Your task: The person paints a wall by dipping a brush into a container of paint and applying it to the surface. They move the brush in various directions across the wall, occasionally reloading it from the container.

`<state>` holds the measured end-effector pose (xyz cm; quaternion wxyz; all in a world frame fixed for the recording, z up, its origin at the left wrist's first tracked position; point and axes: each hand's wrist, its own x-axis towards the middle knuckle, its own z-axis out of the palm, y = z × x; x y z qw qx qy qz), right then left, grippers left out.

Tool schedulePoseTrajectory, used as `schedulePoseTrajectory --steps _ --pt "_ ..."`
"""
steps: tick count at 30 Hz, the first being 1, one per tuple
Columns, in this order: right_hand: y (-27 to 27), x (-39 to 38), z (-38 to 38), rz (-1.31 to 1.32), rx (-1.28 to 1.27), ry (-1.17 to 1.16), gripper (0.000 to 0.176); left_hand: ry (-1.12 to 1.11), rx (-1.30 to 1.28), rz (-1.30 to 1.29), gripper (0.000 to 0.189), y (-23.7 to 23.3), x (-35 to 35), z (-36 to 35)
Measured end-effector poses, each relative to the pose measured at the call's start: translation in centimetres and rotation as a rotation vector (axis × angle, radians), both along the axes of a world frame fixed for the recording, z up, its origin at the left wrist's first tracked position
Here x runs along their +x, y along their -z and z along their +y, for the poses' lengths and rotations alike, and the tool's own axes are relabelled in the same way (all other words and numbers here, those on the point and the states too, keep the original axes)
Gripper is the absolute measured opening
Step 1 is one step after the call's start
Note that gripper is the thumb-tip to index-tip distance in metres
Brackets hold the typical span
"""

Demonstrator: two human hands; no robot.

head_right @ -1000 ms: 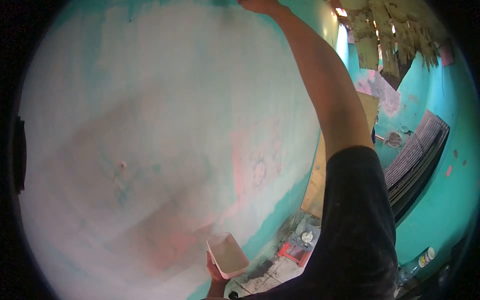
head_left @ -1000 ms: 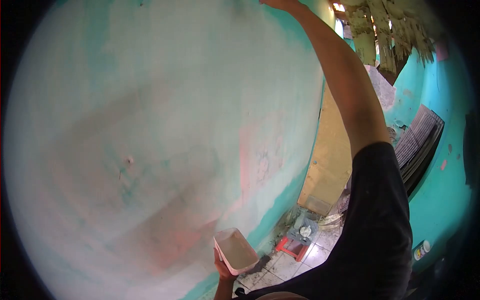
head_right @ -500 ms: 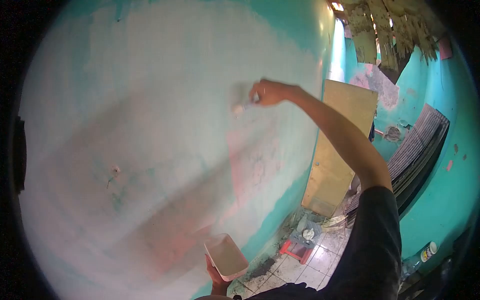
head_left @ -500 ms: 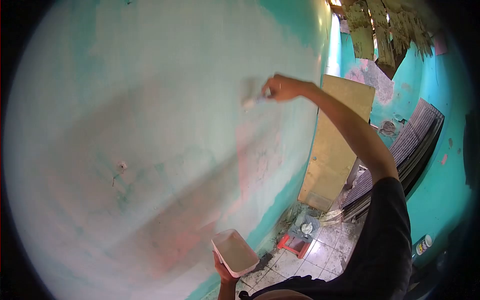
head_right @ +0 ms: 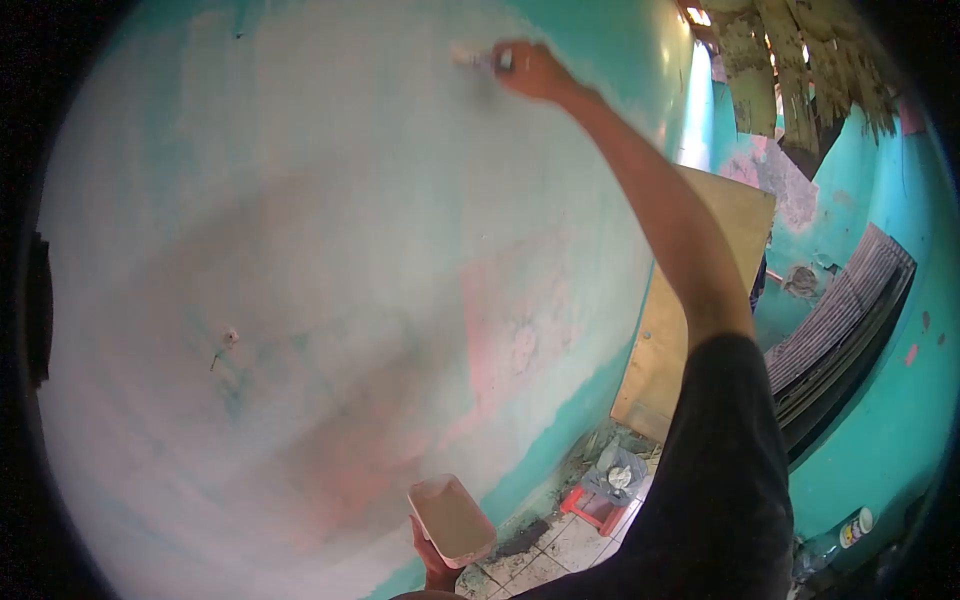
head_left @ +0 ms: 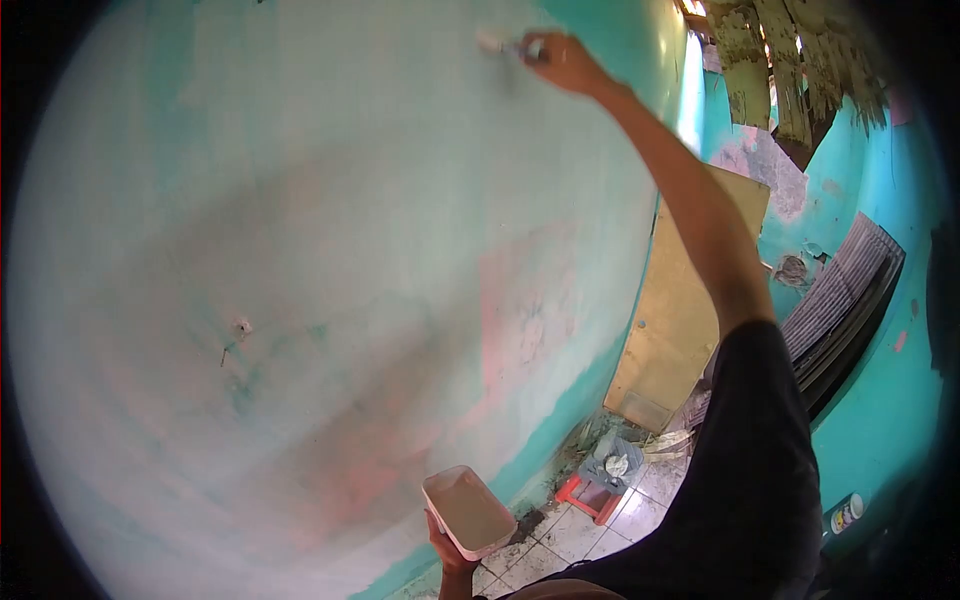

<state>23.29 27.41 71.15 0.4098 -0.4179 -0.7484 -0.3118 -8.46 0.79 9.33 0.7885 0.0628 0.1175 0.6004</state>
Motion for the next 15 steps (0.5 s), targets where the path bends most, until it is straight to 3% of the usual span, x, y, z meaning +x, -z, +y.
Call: schedulePoseTrajectory --steps 1,3,4,6,7,9,10,11,13,14,15 --pt "4.3 0.3 0.6 -0.041 0.041 -0.099 0.016 -0.018 0.020 0.023 0.070 0.3 -0.2 0.2" --pt "13.0 0.0 -0.4 -0.043 -0.110 -0.043 0.017 -0.031 0.032 0.043 0.068 1.5 -0.5 0.4" --pt "15.9 -0.8 -2.7 -0.092 -0.317 0.075 0.021 -0.004 0.038 0.041 0.071 2.4 -1.0 0.5" --pt "20.6 0.0 -4.1 -0.222 -0.578 0.045 0.023 0.028 0.047 0.038 0.073 2.8 -1.1 0.1" --pt "20.7 0.3 -3.8 -0.219 -0.578 0.048 0.023 0.019 0.065 0.057 0.073 2.3 -1.1 -0.2" --pt "18.5 0.5 -2.2 -0.416 -0.558 -0.119 0.023 0.003 0.090 0.076 0.073 1.6 -1.5 -0.7" --pt "14.8 -0.5 -3.1 -0.306 -0.528 -0.043 0.024 -0.002 0.067 0.075 0.073 1.6 -1.5 -1.1" --pt "10.6 0.2 -0.7 -0.401 -0.381 -0.010 0.027 -0.009 0.042 0.071 0.073 1.6 -1.5 -1.3" --pt "1.5 -0.7 -1.4 -0.364 -0.209 0.064 0.028 -0.047 0.008 0.053 0.072 1.8 -1.5 -1.9" --pt "-1.9 -2.5 -4.5 -0.098 -0.375 0.075 0.028 -0.073 -0.022 0.036 0.072 1.9 -1.6 -1.9" --pt "-5.6 -1.0 -2.0 -0.079 -0.233 -0.085 0.029 -0.081 -0.021 0.034 0.072 2.0 -1.7 -2.0"
